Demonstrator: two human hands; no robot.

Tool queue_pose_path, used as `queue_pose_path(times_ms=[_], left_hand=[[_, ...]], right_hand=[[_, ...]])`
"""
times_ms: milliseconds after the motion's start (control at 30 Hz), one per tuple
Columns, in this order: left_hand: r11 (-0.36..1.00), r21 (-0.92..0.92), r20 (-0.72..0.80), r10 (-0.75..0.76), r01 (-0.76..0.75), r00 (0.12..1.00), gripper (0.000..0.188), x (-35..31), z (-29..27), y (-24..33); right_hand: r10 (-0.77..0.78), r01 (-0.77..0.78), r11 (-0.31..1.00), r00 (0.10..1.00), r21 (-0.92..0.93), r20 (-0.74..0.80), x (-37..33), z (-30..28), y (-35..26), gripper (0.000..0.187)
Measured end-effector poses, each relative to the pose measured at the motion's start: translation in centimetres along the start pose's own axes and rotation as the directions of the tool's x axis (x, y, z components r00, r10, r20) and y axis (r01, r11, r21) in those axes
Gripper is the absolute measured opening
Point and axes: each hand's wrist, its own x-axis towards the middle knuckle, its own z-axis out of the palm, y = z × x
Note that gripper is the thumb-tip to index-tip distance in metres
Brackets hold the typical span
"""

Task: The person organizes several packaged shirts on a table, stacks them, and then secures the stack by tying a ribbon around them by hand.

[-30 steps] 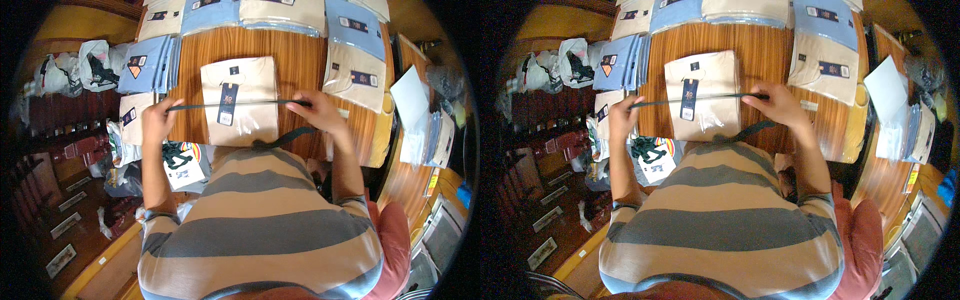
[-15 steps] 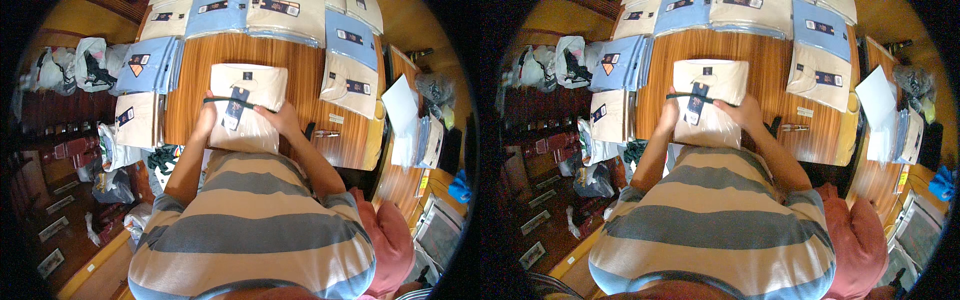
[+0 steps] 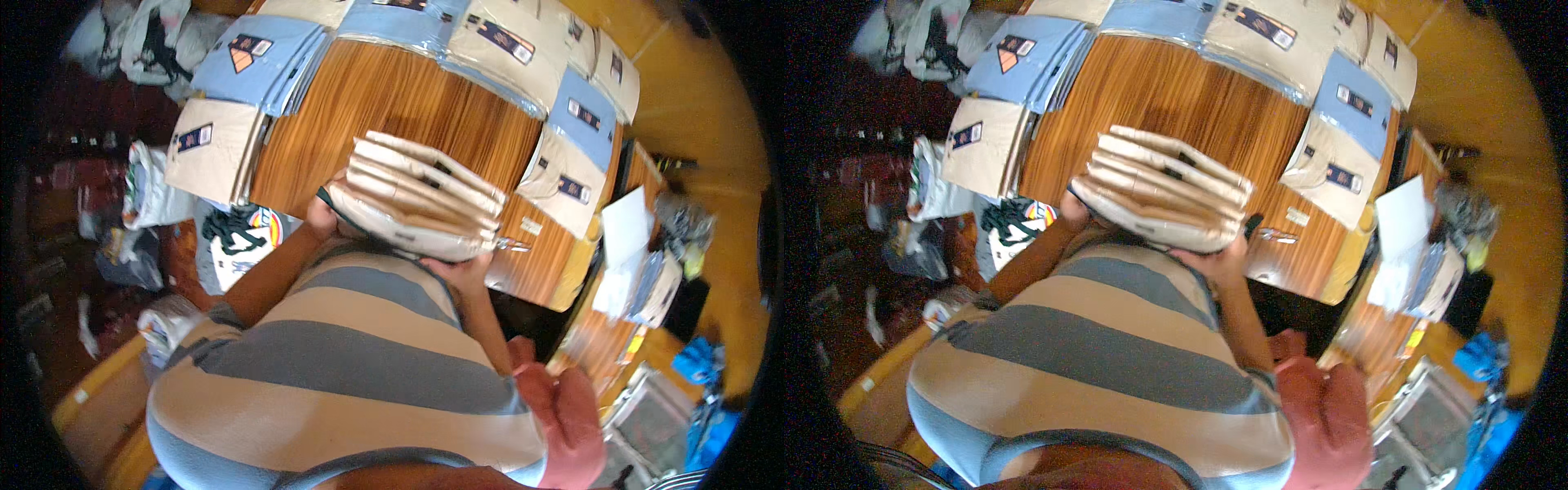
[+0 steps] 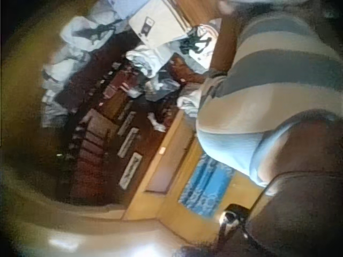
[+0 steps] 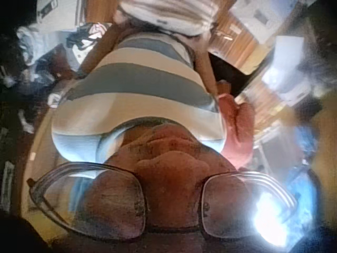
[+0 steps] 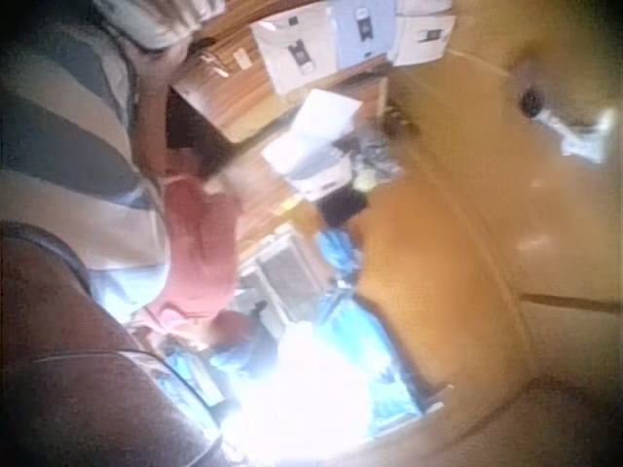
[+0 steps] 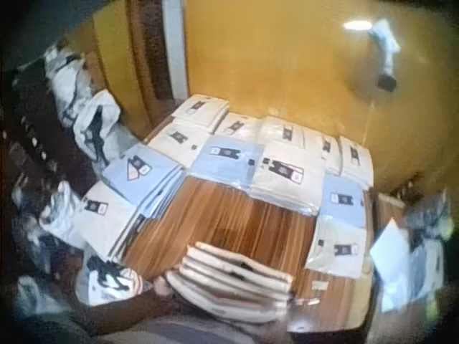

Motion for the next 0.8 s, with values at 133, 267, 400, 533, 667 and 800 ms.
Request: queue_pose_path(times_ms=[133, 267, 400, 533, 667, 800], left_hand=[[0.832, -0.523, 0.163, -0.114, 0.184, 0.980, 0.054, 2.5, 4.9, 6.1], [0.939, -0.294, 0.167, -0.133, 0.178, 0.977, 0.053, 2.8, 4.3, 5.2], [0.954, -0.240, 0.108, -0.159, 0.180, 0.981, 0.049, 2.4, 4.0, 3.8], [0.949, -0.147, -0.031, -0.286, 0.279, 0.958, 0.043, 1.5, 4.1, 5.2], [0.996, 0.019, 0.109, -0.089, 0.087, 0.990, 0.038, 0.9, 3.3, 3.1], [0.961, 0.036, 0.113, -0.275, 0.273, 0.955, 0.043, 0.8, 3.8, 6.2]], right_hand=[[0.022, 0.090, 0.916, 0.962, -0.391, 0.273, 0.4, -4.3, -4.0, 0.083], [0.693, -0.130, 0.574, 0.604, -0.809, 0.394, 6.0, -8.7, -15.2, 0.058], [0.313, 0.303, 0.874, 0.251, -0.381, 0.916, 13.6, -11.7, -25.9, 0.029], [-0.152, 0.570, 0.673, 0.730, -0.472, 0.666, 21.4, -2.1, -28.0, 0.013], [-0.032, 0.591, 0.478, 0.751, -0.650, 0.659, 33.1, 4.5, -18.0, 0.017], [0.256, 0.408, 0.765, 0.519, -0.499, 0.816, 30.7, -3.3, -4.2, 0.034]])
